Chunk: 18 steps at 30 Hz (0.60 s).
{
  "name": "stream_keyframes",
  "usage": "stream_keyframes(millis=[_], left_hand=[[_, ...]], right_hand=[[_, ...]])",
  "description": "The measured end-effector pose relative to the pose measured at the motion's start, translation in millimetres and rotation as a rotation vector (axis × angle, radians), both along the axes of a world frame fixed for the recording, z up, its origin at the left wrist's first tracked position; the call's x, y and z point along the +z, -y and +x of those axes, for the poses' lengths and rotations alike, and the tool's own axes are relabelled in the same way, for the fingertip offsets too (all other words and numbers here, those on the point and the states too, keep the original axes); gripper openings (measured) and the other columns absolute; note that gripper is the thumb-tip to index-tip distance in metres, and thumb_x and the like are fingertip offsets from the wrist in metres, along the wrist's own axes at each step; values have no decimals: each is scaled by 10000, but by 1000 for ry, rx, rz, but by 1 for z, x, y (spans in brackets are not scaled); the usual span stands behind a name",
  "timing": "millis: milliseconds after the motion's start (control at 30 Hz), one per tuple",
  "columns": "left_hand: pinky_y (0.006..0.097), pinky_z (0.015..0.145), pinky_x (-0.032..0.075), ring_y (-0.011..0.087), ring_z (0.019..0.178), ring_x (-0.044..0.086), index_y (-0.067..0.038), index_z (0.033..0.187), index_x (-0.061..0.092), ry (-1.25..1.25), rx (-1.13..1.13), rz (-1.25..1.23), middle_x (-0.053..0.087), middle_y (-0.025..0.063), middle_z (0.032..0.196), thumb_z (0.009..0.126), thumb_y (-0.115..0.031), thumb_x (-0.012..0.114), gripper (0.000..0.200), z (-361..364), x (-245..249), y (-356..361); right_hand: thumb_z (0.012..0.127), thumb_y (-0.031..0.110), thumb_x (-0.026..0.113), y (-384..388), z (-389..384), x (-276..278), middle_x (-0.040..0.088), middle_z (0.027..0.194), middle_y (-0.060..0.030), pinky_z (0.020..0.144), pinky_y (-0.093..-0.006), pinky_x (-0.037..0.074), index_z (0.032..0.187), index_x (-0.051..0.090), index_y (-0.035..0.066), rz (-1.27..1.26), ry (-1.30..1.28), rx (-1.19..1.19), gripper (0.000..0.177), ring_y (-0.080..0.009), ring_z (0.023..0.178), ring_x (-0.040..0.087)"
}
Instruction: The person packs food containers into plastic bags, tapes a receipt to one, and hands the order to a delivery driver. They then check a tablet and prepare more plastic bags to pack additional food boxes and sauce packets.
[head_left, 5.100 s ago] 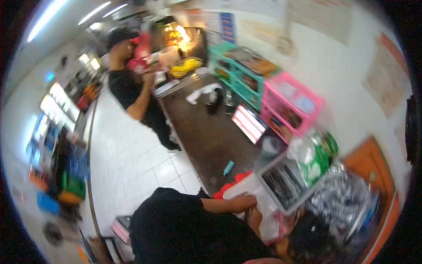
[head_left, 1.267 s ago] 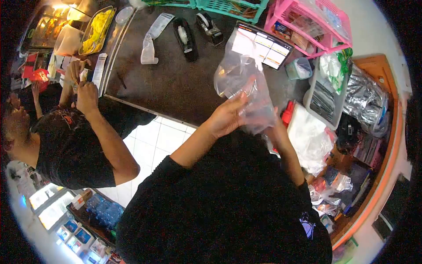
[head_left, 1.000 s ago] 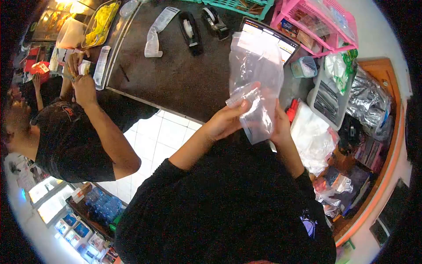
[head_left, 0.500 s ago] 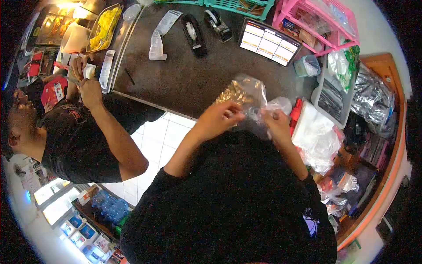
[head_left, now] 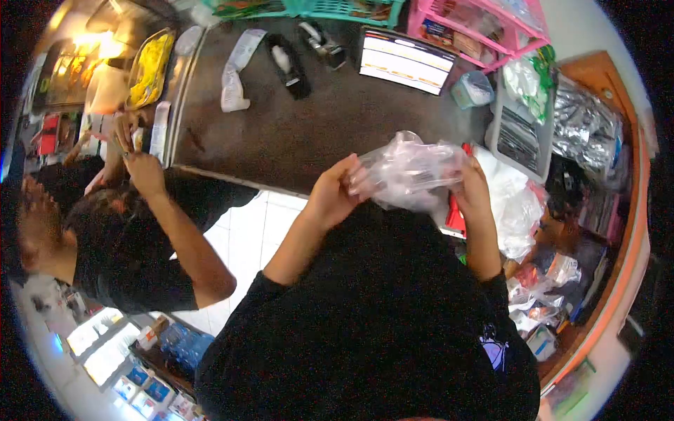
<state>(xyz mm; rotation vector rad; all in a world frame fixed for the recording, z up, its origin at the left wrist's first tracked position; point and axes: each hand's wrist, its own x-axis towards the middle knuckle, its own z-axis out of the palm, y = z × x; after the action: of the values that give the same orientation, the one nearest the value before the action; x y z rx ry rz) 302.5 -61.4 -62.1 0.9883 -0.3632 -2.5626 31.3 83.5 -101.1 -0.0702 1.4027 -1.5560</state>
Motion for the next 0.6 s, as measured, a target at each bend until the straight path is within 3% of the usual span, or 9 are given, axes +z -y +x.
stream_keyframes(millis=[67, 100, 133, 200, 267, 300, 433, 533, 600], left_hand=[[279, 671, 506, 105, 750, 581, -104, 904, 538, 15, -110, -279, 600, 6, 834, 967, -329, 662, 264, 2, 7, -3], [246, 631, 431, 65, 713, 522, -136, 851, 506, 120, -161, -466, 541, -31, 770, 872, -230, 785, 295, -3, 16, -8], [241, 637, 424, 60, 711, 510, -135, 840, 496, 167, -213, -608, 528, -40, 765, 836, -166, 805, 310, -6, 28, -8], [240, 634, 418, 56, 698, 494, -131, 837, 490, 249, -236, -745, 518, -47, 768, 788, -87, 823, 339, -1, 45, 0], [245, 616, 420, 59, 678, 489, -122, 852, 498, 333, -188, -735, 525, -45, 787, 763, -56, 817, 337, 11, 53, 14], [233, 628, 399, 52, 710, 467, -117, 834, 482, 382, -197, -830, 504, -45, 788, 785, -53, 801, 329, 18, 50, 21], [224, 629, 391, 65, 750, 454, -88, 862, 464, 718, 160, -1107, 483, -8, 844, 771, 39, 697, 280, 36, -4, 51], [285, 739, 450, 134, 797, 503, -56, 1016, 529, 721, 361, -887, 521, 34, 921, 747, 32, 689, 325, 36, -66, 73], [351, 839, 456, 205, 884, 540, -47, 1147, 533, 1063, 172, -1527, 554, 73, 990, 744, -13, 719, 445, 27, -76, 78]], right_hand=[[1004, 200, 598, 6, -7, 3, 683, 1059, -49, 795, -311, 554, 1174, 606, 68, -87, 88, -21, 216, -170, 919, 671], [1027, 286, 569, 7, -11, -7, 673, 923, -17, 722, -270, 521, 1067, 640, 67, -135, 96, -52, 234, -128, 838, 642], [1021, 340, 580, 23, 5, 29, 638, 858, 0, 615, -260, 492, 1019, 625, 81, 30, 47, -226, 263, -123, 720, 603], [965, 317, 683, 16, -20, 22, 541, 737, 31, 533, -248, 423, 838, 556, 108, -20, 11, -321, 275, -90, 608, 489], [868, 255, 803, 10, -56, 34, 415, 667, 54, 510, -232, 368, 724, 421, 126, 172, -891, -102, 428, -57, 594, 385], [795, 192, 863, 8, -54, 46, 371, 648, 63, 525, -225, 341, 683, 351, 128, 140, -1018, -52, 528, -47, 617, 346], [852, 167, 803, 16, -15, 78, 499, 716, 53, 582, -230, 391, 757, 507, 93, 158, -938, 249, 320, -60, 670, 448], [905, 210, 722, 25, 32, 84, 641, 764, -35, 673, -295, 483, 968, 684, 67, 135, -977, 489, 161, -101, 730, 593], [914, 191, 691, 29, 54, 78, 641, 757, -61, 678, -301, 490, 1003, 685, 56, 77, -928, 604, 162, -112, 730, 601]])
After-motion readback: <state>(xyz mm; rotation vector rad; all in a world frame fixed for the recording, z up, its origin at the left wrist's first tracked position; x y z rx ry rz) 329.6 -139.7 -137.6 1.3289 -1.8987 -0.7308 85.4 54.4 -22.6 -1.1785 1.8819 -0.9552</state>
